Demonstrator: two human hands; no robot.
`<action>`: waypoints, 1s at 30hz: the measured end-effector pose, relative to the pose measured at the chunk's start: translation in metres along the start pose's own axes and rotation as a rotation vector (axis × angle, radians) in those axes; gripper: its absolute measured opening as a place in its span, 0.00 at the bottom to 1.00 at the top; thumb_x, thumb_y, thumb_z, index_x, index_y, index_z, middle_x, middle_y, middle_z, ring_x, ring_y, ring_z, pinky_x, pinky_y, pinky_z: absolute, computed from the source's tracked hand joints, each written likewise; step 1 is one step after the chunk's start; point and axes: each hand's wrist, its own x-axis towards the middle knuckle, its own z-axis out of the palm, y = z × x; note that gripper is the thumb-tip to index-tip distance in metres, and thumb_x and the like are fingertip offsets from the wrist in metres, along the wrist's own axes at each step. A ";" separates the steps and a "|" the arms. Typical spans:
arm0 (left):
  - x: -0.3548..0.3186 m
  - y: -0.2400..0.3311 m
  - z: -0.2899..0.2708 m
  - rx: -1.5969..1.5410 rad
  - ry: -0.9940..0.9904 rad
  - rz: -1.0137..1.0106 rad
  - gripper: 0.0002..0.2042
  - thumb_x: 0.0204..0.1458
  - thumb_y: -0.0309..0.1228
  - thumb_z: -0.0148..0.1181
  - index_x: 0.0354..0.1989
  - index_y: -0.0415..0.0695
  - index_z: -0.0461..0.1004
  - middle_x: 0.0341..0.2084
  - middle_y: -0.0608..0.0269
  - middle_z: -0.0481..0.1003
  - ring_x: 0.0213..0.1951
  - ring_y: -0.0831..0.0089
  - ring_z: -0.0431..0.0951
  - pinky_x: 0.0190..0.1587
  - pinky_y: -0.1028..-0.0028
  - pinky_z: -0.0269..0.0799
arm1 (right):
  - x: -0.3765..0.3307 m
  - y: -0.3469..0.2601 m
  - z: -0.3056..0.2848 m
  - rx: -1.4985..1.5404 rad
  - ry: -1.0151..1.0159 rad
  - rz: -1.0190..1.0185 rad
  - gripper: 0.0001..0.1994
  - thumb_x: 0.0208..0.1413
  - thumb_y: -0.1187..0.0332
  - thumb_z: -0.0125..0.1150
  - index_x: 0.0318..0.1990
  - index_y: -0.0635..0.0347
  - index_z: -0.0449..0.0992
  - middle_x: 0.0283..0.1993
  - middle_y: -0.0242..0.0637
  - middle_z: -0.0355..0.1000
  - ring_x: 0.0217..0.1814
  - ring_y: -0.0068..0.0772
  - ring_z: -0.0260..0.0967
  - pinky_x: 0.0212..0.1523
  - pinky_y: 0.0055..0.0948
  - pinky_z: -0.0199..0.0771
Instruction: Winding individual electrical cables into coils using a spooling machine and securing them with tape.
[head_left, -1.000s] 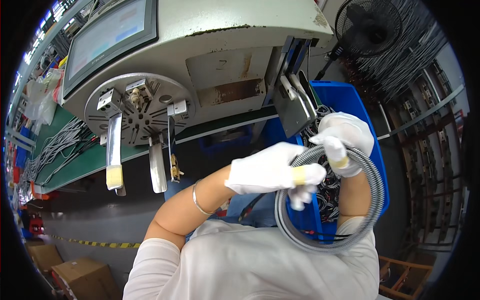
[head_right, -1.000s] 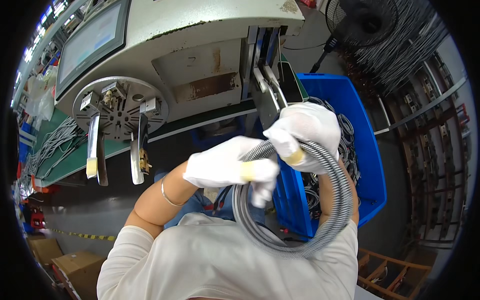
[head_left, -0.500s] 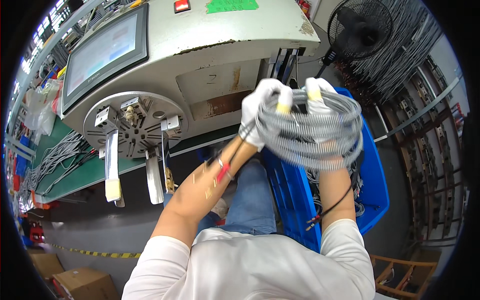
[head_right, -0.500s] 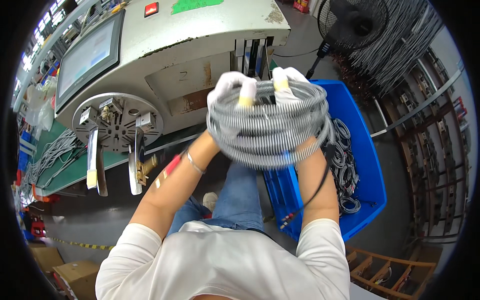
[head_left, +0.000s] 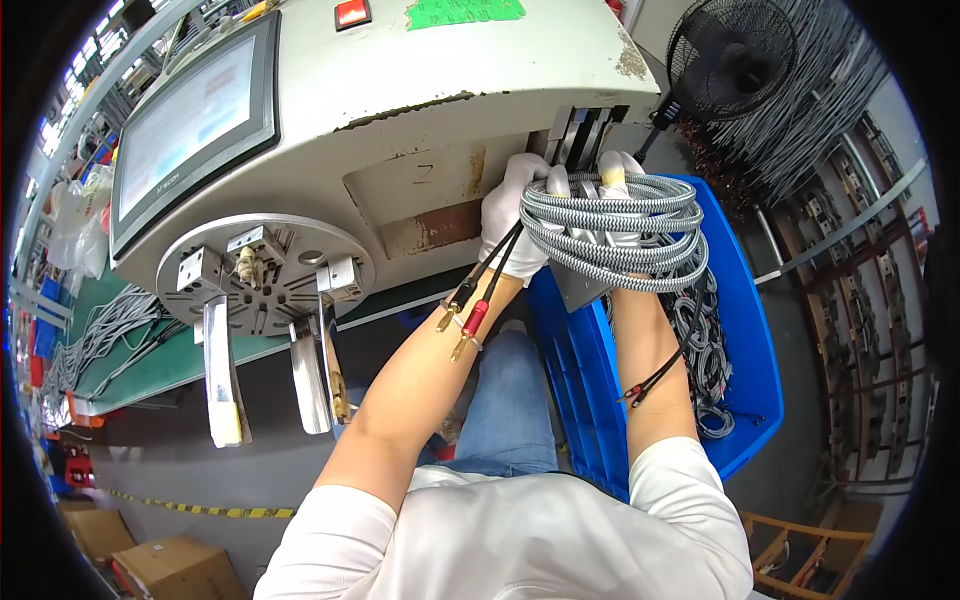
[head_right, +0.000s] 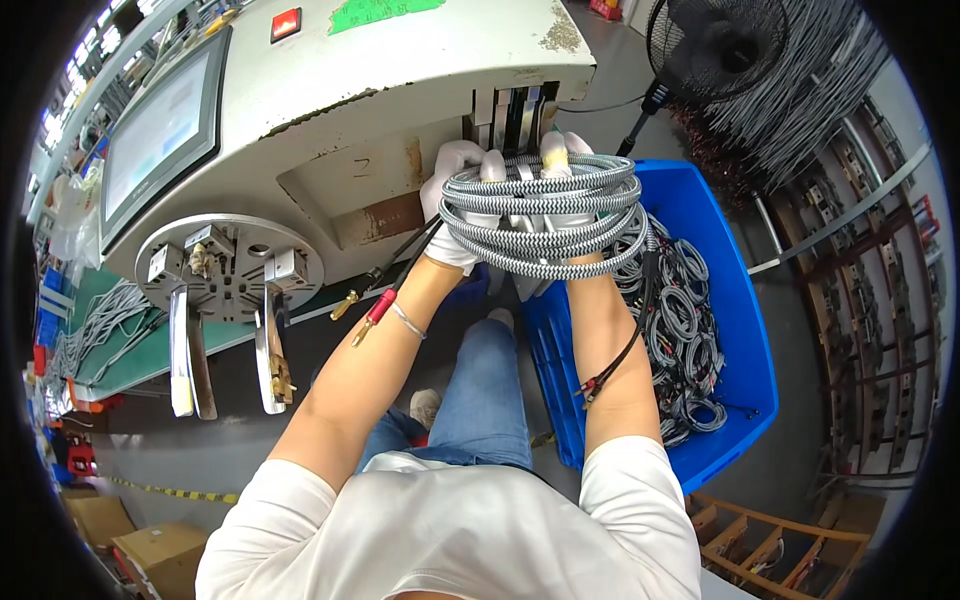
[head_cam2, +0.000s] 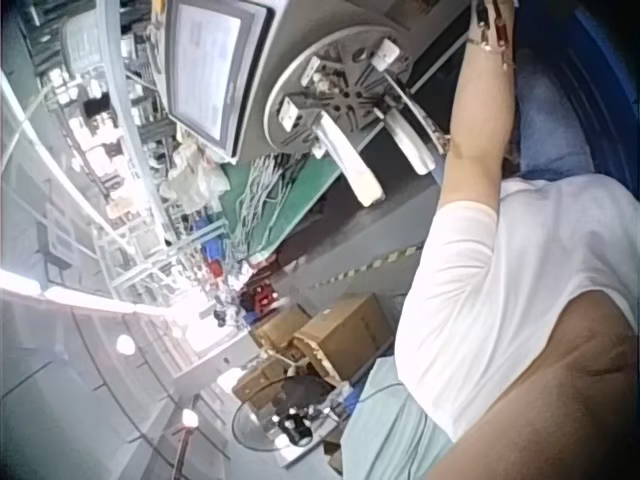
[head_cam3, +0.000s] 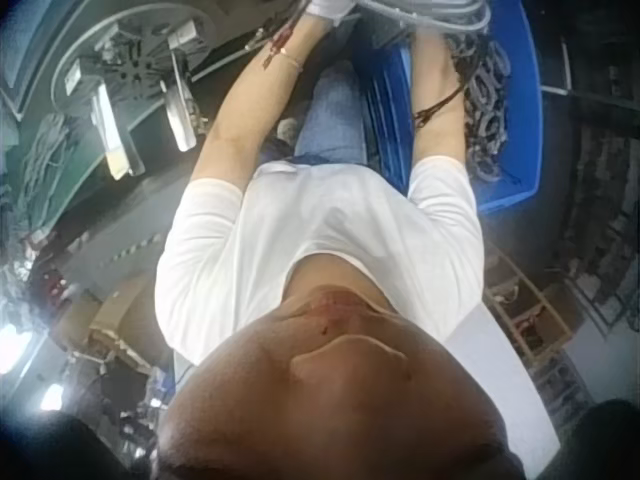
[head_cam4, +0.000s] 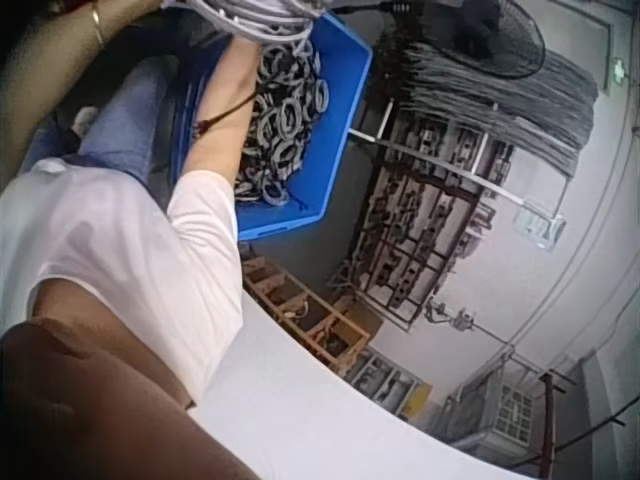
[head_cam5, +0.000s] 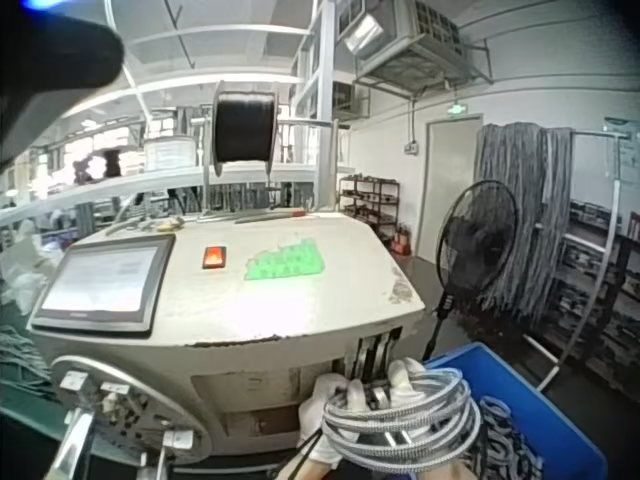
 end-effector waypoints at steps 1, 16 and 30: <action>0.001 0.001 -0.002 0.008 0.009 0.044 0.08 0.56 0.30 0.58 0.31 0.41 0.67 0.20 0.62 0.71 0.22 0.78 0.72 0.28 0.76 0.70 | 0.003 0.003 -0.001 0.016 -0.060 -0.007 0.15 0.59 0.59 0.58 0.44 0.61 0.67 0.36 0.34 0.67 0.39 0.24 0.65 0.38 0.30 0.70; -0.045 0.031 -0.032 -0.109 -0.226 0.153 0.10 0.54 0.26 0.55 0.44 0.40 0.72 0.30 0.59 0.75 0.36 0.74 0.76 0.45 0.75 0.71 | -0.049 -0.066 -0.019 -0.609 -0.163 -0.777 0.07 0.59 0.70 0.53 0.37 0.63 0.76 0.33 0.34 0.72 0.31 0.22 0.68 0.34 0.21 0.68; -0.088 0.089 -0.089 -0.385 -0.763 -0.486 0.29 0.47 0.33 0.66 0.58 0.40 0.64 0.48 0.54 0.73 0.46 0.69 0.76 0.55 0.70 0.67 | -0.101 -0.094 -0.052 -1.154 -0.777 -0.494 0.16 0.35 0.84 0.61 0.37 0.65 0.77 0.32 0.40 0.75 0.33 0.29 0.74 0.35 0.27 0.73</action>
